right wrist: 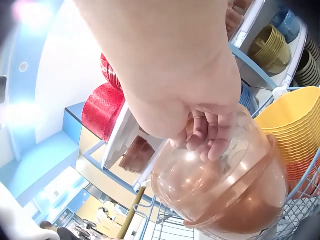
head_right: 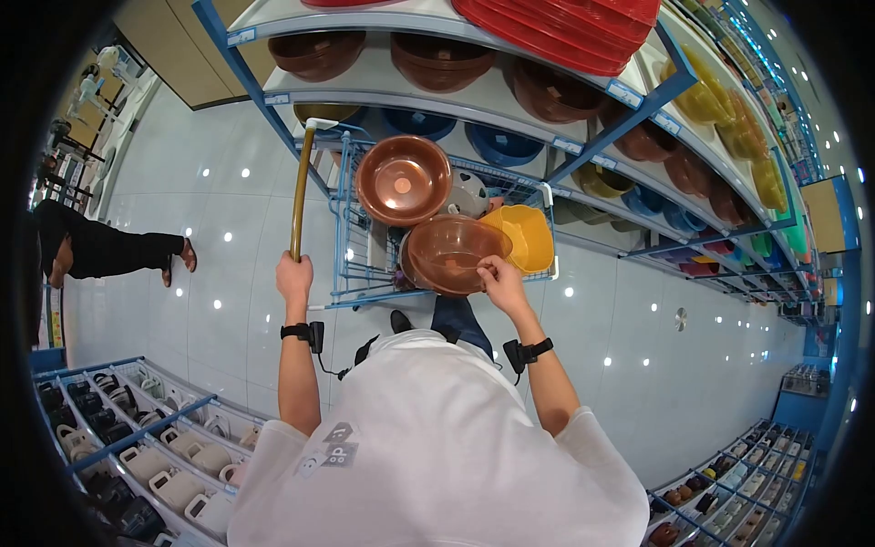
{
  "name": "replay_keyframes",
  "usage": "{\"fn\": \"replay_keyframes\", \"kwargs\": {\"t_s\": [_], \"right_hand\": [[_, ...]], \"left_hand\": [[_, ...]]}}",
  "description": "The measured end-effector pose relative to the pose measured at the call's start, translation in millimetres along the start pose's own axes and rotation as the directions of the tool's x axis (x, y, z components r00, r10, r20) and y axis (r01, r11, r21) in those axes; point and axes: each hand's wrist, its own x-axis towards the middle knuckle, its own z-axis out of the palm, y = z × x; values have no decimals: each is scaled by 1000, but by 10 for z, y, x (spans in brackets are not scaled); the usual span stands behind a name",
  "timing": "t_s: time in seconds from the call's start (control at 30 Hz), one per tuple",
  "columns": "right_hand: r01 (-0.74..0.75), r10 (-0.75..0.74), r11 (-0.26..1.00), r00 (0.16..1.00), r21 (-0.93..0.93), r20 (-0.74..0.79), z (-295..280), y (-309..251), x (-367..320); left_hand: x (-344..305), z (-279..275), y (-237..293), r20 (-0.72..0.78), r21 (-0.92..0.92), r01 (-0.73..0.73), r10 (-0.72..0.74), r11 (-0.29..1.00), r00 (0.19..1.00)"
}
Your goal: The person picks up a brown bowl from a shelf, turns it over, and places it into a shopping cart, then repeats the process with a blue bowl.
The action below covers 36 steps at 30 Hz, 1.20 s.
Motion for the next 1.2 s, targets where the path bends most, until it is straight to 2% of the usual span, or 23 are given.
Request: {"fn": "replay_keyframes", "kwargs": {"t_s": [0.07, 0.13, 0.17, 0.23, 0.27, 0.33, 0.47, 0.53, 0.57, 0.63, 0.7, 0.77, 0.83, 0.87, 0.9, 0.93, 1.0, 1.03, 1.1, 1.2], "right_hand": [[-19, 19, 998, 1000, -52, 3, -29, 94, 8], [49, -31, 975, 996, -217, 87, -88, 231, -17], [44, -26, 974, 996, -222, 82, -117, 186, -55], [-38, 123, 943, 962, -330, 242, -163, 88, -115], [-42, 126, 943, 963, -331, 238, -172, -7, -141], [-230, 338, 930, 841, -286, 423, -184, -161, -177], [-196, 299, 943, 856, -271, 421, -324, -74, -59], [-88, 171, 972, 901, -217, 399, -533, 121, 171], [-111, 199, 963, 909, -247, 366, -659, 54, 281], [-76, 220, 905, 926, -419, 308, -989, -50, 594], [-121, 255, 850, 946, -513, 199, -1265, -404, 879], [62, -41, 821, 998, -568, 51, -1519, -494, 1185], [93, -213, 770, 970, -631, -117, -1672, -765, 1441], [47, -172, 823, 971, -566, -168, -1763, -851, 1594], [17, -177, 804, 961, -595, -211, -1779, -1140, 1632], [20, -237, 774, 936, -633, -260, -1827, -1176, 1791], [58, -329, 746, 898, -663, -293, -1920, -1243, 2069], [61, -332, 745, 898, -665, -289, -1956, -1270, 2199], [-31, -297, 723, 888, -691, -351, -2005, -1314, 2436], [-48, -305, 676, 890, -735, -340, -2073, -1311, 2678]], "left_hand": [[-3, -1, 2, 0, -7, 3, -3, 1000, 1000], [-19, 3, 10, 8, -13, 5, -5, 1000, 1000], [-24, -8, 19, 1, -4, 1, -1, 1000, 1000], [-21, -7, 22, -2, 4, -4, 4, 1000, 1000], [-20, -1, 17, -14, 2, -9, 9, 1000, 1000], [-17, 8, 4, -21, -1, -18, 18, 1000, 1000], [-11, 14, 4, -24, 5, -29, 29, 1000, 999], [4, 19, 6, -18, 6, -27, 27, 1000, 999], [7, 20, -3, -17, 13, -24, 24, 1000, 1000], [10, 26, -6, -14, 19, -27, 27, 999, 1000], [3, 14, -12, -19, 11, -32, 32, 999, 999], [-5, 0, 9, -19, 15, -29, 29, 999, 999], [-5, -2, 12, -22, 17, -23, 24, 1000, 999], [5, 8, -1, -16, 16, -13, 13, 1000, 1000], [8, 8, -3, -9, 14, -2, 2, 1000, 1000], [11, 10, -5, -11, 13, -1, 1, 1000, 1000], [12, 8, 6, -5, 30, 8, -7, 1000, 1000], [10, 9, 9, -7, 28, 11, -11, 1000, 1000], [1, -3, 19, -6, 27, 23, -23, 999, 1000], [-25, -34, 48, -11, 41, 24, -24, 999, 1000]]}}
